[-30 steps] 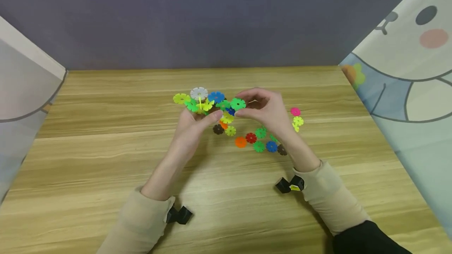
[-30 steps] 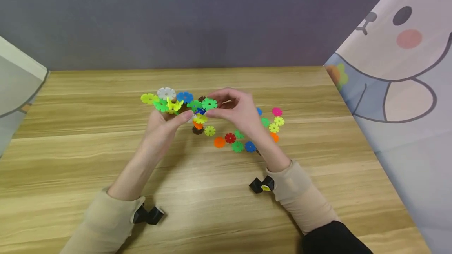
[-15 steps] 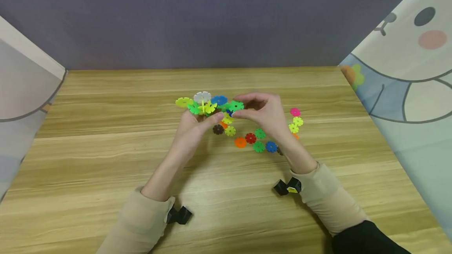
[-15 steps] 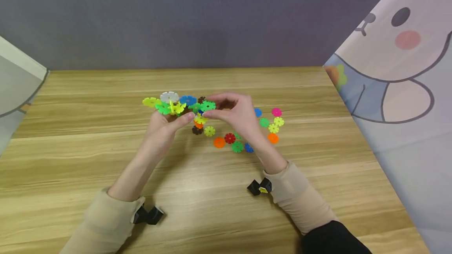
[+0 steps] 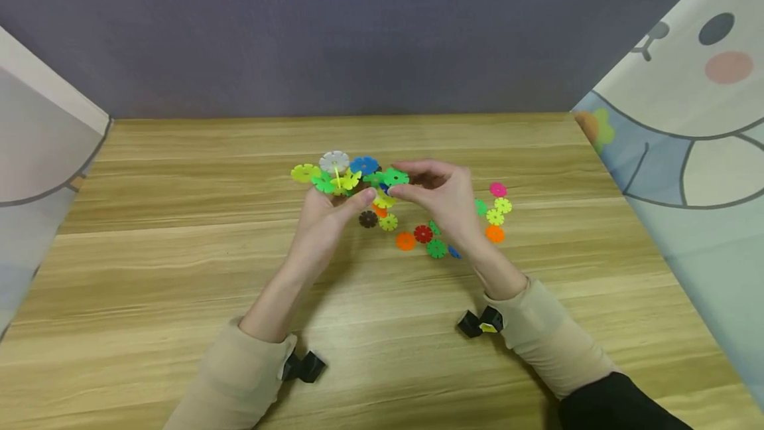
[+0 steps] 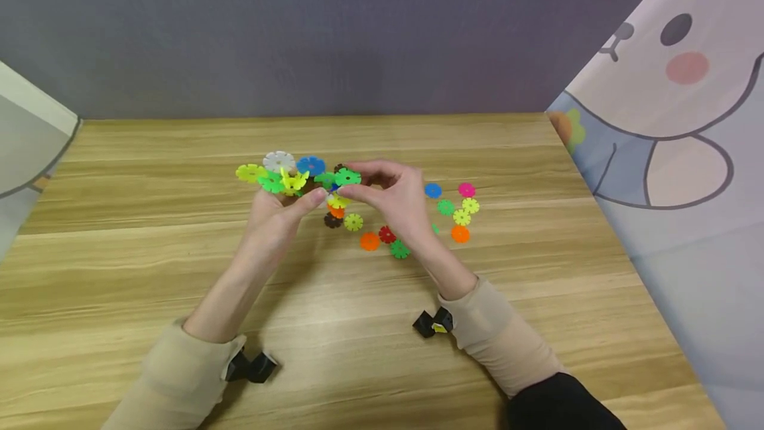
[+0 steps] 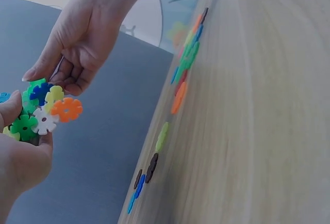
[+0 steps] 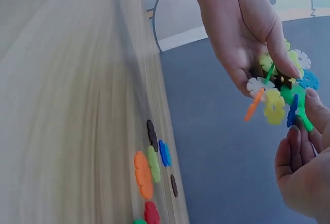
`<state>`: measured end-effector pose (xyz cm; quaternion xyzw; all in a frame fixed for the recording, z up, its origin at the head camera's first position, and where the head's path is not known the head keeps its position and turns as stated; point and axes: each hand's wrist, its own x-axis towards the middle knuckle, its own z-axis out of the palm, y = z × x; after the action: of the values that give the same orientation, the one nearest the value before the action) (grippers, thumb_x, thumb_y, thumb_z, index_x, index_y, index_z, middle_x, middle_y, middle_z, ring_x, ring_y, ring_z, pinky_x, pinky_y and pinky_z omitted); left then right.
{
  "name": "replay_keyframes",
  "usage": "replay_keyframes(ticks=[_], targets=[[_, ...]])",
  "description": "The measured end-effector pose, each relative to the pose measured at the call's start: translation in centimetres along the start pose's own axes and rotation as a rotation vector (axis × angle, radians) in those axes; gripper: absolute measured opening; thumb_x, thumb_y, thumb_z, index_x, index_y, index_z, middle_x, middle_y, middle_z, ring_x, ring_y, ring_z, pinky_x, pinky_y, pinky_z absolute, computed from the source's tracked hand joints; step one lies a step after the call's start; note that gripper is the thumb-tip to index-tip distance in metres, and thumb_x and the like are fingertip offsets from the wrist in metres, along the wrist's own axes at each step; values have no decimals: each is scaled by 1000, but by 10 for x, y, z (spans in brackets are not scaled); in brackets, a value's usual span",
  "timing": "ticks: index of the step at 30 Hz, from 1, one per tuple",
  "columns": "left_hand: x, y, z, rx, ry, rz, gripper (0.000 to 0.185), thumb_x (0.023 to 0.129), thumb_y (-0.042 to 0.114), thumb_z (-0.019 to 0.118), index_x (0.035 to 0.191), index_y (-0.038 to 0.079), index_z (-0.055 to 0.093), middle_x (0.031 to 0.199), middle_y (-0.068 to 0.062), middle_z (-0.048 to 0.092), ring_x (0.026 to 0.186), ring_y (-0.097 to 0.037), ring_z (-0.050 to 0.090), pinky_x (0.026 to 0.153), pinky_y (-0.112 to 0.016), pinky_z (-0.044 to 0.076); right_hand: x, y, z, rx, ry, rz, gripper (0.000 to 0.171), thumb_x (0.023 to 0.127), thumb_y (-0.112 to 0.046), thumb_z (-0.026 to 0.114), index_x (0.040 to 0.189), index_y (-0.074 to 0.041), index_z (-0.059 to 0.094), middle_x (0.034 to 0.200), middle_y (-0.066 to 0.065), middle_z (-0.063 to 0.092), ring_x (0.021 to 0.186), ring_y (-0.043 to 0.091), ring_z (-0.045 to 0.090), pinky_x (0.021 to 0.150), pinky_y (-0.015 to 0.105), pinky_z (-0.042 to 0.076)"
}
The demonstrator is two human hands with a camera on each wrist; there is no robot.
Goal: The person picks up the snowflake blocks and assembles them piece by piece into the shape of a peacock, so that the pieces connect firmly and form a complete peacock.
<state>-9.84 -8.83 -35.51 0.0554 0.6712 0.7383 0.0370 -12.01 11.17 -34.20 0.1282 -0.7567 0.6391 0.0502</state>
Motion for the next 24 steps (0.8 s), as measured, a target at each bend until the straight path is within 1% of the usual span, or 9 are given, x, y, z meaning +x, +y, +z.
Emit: replay_keyframes(ticks=[3, 7, 9, 11, 16, 17, 20, 22, 24], targets=[[-1, 0, 1, 13, 7, -9, 31, 96, 12, 71, 126, 8, 65, 125, -5, 70, 117, -15, 62, 110, -36, 48, 0, 0, 0, -13, 4, -5, 30, 81, -6, 86, 110, -3, 78, 90, -13, 78, 71, 14, 60, 60, 17, 49], [-2, 0, 1, 19, 10, -10, 30, 96, 12, 71, 125, 8, 66, 124, -5, 70, 117, -14, 63, 110, -36, 49, 1, 1, 0, -38, -4, -9, 30, 81, -7, 87, 110, -4, 79, 93, -12, 79, 73, 14, 62, 61, 18, 51], [-1, 0, 1, 21, 8, -8, 29, 96, 12, 71, 124, 7, 66, 122, -5, 71, 116, -14, 64, 109, -35, 50, 1, 0, -1, -55, -8, -19, 29, 81, -7, 87, 109, -4, 79, 95, -8, 80, 74, 15, 63, 62, 18, 51], [-1, 1, 0, 20, 8, -8, 29, 96, 12, 71, 124, 7, 66, 122, -4, 71, 115, -14, 64, 108, -35, 50, 1, 0, -1, -70, -14, -37, 29, 81, -6, 87, 109, -4, 79, 98, -1, 81, 76, 15, 64, 64, 19, 53], [-1, 2, -2, 43, 5, -27, 26, 96, 16, 72, 121, 8, 66, 115, 0, 70, 109, -14, 62, 102, -32, 51, 2, -5, -1, -111, -19, -115, 31, 78, -3, 88, 108, -3, 79, 101, 16, 79, 81, 13, 66, 71, 21, 55], [-1, 2, -2, 47, 4, -31, 25, 96, 17, 72, 120, 8, 66, 114, 0, 70, 107, -14, 61, 100, -32, 51, 2, -6, -2, -114, -20, -127, 31, 78, -2, 88, 108, -2, 79, 101, 17, 79, 82, 13, 67, 73, 21, 56], [0, 2, -2, 54, 1, -35, 25, 96, 18, 73, 118, 8, 66, 111, 1, 69, 105, -14, 60, 98, -30, 51, 2, -8, -3, -140, -17, -160, 31, 77, -1, 88, 106, -2, 80, 98, 18, 79, 82, 11, 65, 71, 19, 55], [0, 3, -2, 51, 2, -35, 24, 96, 17, 73, 118, 8, 66, 111, 2, 68, 105, -14, 60, 98, -30, 51, 2, -8, -4, -155, -20, -161, 31, 77, -1, 88, 106, -2, 80, 98, 18, 79, 82, 10, 66, 72, 19, 55], [-1, 3, -2, 50, 2, -35, 24, 96, 17, 73, 117, 8, 65, 110, 2, 68, 104, -14, 59, 98, -30, 51, 2, -9, -4, -145, -23, -156, 31, 77, -1, 88, 106, -2, 80, 98, 18, 79, 82, 10, 67, 71, 19, 55]])
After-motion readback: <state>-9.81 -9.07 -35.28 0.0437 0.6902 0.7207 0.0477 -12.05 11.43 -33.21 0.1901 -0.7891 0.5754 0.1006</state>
